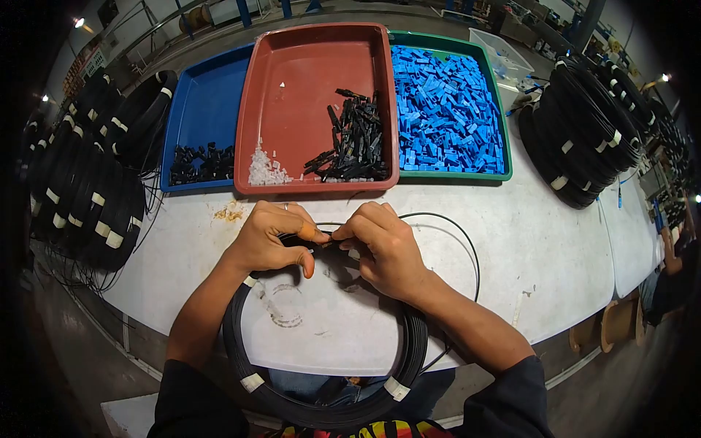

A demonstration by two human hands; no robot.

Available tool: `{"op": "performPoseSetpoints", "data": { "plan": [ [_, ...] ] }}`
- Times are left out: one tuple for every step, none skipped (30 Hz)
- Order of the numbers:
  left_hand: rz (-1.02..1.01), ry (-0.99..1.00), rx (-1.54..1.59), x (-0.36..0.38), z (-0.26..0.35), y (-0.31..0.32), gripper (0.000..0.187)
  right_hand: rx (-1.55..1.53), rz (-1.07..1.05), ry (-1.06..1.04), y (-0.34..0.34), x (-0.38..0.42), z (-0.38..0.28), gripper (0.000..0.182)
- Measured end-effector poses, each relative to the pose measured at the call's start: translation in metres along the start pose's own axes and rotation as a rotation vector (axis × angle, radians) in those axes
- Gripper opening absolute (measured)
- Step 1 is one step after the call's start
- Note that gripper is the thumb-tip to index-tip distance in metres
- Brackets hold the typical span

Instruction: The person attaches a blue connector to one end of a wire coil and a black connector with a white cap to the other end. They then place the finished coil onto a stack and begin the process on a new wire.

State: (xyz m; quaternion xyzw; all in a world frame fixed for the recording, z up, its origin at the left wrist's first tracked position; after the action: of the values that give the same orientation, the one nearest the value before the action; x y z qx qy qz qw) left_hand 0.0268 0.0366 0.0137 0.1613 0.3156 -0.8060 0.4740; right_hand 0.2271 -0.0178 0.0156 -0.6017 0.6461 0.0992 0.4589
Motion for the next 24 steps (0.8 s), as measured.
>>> {"op": "performPoseSetpoints", "data": {
  "plan": [
    [-0.003,0.028,-0.033,-0.0006,0.0006,-0.0002,0.039,-0.009,-0.005,-0.007,0.0007,-0.0003,0.0003,0.028],
    [-0.003,0.028,-0.035,-0.0007,0.0004,0.0004,0.039,-0.017,-0.010,-0.013,0.0011,-0.0006,0.0004,0.028],
    [0.010,0.037,-0.024,-0.0003,0.0005,0.0010,0.038,-0.019,-0.009,-0.013,0.0010,-0.0007,0.0003,0.028],
    [0.024,0.046,-0.013,-0.0003,0.0008,0.0008,0.037,-0.021,-0.019,-0.003,0.0009,-0.0008,0.0003,0.029],
    [0.024,0.046,-0.013,-0.0004,0.0014,0.0006,0.037,-0.023,-0.030,0.009,0.0009,-0.0005,0.0002,0.029],
    [0.019,0.062,-0.027,-0.0006,0.0027,0.0005,0.036,-0.024,-0.030,0.009,0.0009,-0.0002,-0.0002,0.029],
    [0.014,0.080,-0.040,-0.0011,0.0036,0.0006,0.035,-0.033,-0.036,0.024,0.0012,-0.0001,-0.0001,0.029],
    [0.014,0.080,-0.040,-0.0011,0.0036,0.0006,0.035,-0.043,-0.043,0.040,0.0012,0.0002,-0.0001,0.030],
    [0.009,0.080,-0.053,-0.0008,0.0033,0.0005,0.034,-0.043,-0.044,0.040,0.0008,0.0005,-0.0004,0.030],
    [0.003,0.080,-0.067,-0.0010,0.0031,0.0003,0.033,-0.041,-0.051,0.045,0.0007,0.0003,-0.0004,0.030],
    [0.003,0.082,-0.069,-0.0013,0.0031,-0.0001,0.033,-0.039,-0.057,0.049,0.0008,0.0000,-0.0003,0.030],
    [-0.002,0.101,-0.080,-0.0013,0.0037,-0.0002,0.032,-0.039,-0.054,0.047,0.0006,0.0001,-0.0002,0.030],
    [-0.008,0.122,-0.091,-0.0018,0.0043,-0.0006,0.032,-0.045,-0.063,0.057,0.0010,0.0003,0.0007,0.031],
    [-0.009,0.125,-0.094,-0.0016,0.0048,-0.0003,0.032,-0.052,-0.071,0.069,0.0012,0.0004,0.0011,0.031],
    [0.007,0.106,-0.082,-0.0011,0.0048,0.0002,0.032,-0.054,-0.068,0.067,0.0010,0.0002,0.0009,0.031],
    [0.023,0.087,-0.070,-0.0012,0.0044,0.0003,0.032,-0.036,-0.051,0.050,0.0006,0.0002,0.0004,0.031],
    [0.021,0.087,-0.071,-0.0017,0.0042,0.0004,0.032,-0.018,-0.037,0.034,0.0005,0.0003,-0.0001,0.031],
    [0.022,0.104,-0.063,-0.0020,0.0042,0.0004,0.033,-0.019,-0.037,0.034,0.0011,0.0001,0.0000,0.031],
    [0.024,0.120,-0.053,-0.0014,0.0040,0.0006,0.033,-0.028,-0.042,0.041,0.0017,-0.0002,0.0005,0.031],
    [0.028,0.116,-0.051,0.0000,0.0031,0.0004,0.033,-0.037,-0.050,0.050,0.0018,0.0005,0.0006,0.030],
    [0.015,0.087,-0.052,0.0011,0.0015,0.0000,0.033,-0.036,-0.055,0.049,0.0020,0.0011,0.0001,0.030],
    [0.004,0.060,-0.054,0.0011,0.0003,-0.0003,0.033,-0.060,-0.061,0.081,0.0027,0.0005,0.0006,0.029],
    [0.008,0.065,-0.057,0.0005,0.0006,-0.0004,0.033,-0.084,-0.064,0.110,0.0031,-0.0005,0.0015,0.029],
    [0.008,0.062,-0.043,0.0004,0.0010,-0.0002,0.034,-0.084,-0.064,0.105,0.0026,-0.0002,0.0027,0.029]
  ]
}}
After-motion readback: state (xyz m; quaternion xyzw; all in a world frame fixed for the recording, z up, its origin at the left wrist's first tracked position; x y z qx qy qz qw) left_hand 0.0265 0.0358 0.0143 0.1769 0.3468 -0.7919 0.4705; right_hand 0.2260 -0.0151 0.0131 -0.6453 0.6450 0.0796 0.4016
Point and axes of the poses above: each hand's wrist, its own x-axis away from the middle knuckle, its own y-axis out of the palm, z = x × y, the point moved 3 cm from there along -x, towards the middle knuckle, and after that the axes turned 12 degrees about z, right-handed, at the moved point
